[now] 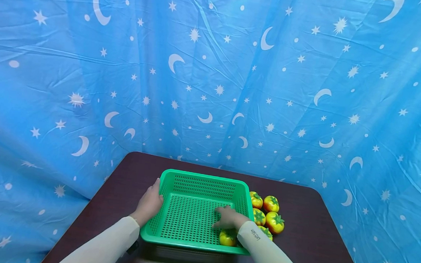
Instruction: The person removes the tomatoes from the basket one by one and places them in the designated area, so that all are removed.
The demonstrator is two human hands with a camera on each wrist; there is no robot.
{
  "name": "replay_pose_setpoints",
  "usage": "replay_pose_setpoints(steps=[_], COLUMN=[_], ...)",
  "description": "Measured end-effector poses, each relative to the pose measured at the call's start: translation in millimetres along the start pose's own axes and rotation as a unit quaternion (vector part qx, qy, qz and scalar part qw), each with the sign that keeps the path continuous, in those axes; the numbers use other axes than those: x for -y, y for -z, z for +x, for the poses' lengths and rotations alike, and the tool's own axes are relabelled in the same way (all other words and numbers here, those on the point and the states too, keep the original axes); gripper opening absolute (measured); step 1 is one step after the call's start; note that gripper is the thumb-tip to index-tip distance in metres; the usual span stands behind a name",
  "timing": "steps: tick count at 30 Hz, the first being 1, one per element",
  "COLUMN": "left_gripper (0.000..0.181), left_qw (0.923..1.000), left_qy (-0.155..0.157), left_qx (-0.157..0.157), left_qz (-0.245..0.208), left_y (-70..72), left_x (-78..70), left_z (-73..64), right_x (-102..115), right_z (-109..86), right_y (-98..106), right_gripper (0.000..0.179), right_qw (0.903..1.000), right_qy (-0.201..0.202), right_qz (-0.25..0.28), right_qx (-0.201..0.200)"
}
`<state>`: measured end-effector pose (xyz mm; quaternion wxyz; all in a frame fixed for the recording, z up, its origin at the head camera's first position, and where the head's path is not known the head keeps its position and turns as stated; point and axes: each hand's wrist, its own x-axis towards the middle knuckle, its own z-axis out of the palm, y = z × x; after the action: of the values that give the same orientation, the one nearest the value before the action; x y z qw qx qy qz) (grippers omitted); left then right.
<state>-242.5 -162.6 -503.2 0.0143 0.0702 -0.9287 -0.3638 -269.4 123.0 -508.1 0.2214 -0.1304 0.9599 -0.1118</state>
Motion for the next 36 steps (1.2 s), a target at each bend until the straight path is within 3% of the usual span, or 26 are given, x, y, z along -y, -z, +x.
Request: replay_pose_setpoints(steps=[4,14,24,31,36], left_gripper=[0.065,0.066,0.065,0.066,0.067], left_qw=[1.0,1.0,1.0,1.0,1.0], left_qy=[0.0,-0.002,-0.001,-0.005,-0.004], left_qx=[-0.003,-0.003,-0.003,-0.005,-0.002], left_qz=[0.003,0.004,0.002,0.001,-0.001], left_y=[-0.8,-0.2,-1.0,-1.4,-1.1], left_x=[0.8,1.4,2.1,2.3,2.9], left_z=[0.5,0.4,0.0,-0.2,0.4], right_x=[0,7,11,4,2], right_z=[0.3,7.4,3.3,-5.8,-17.8], right_y=[0,2,-2,9,18], right_gripper=[0.063,0.068,0.066,0.066,0.063], right_qw=[1.0,0.997,0.997,0.9961,0.994], right_qy=[0.007,0.067,0.069,0.071,0.072], right_qz=[0.002,0.03,-0.008,-0.017,-0.055], right_qx=[0.002,-0.021,0.035,0.05,0.061])
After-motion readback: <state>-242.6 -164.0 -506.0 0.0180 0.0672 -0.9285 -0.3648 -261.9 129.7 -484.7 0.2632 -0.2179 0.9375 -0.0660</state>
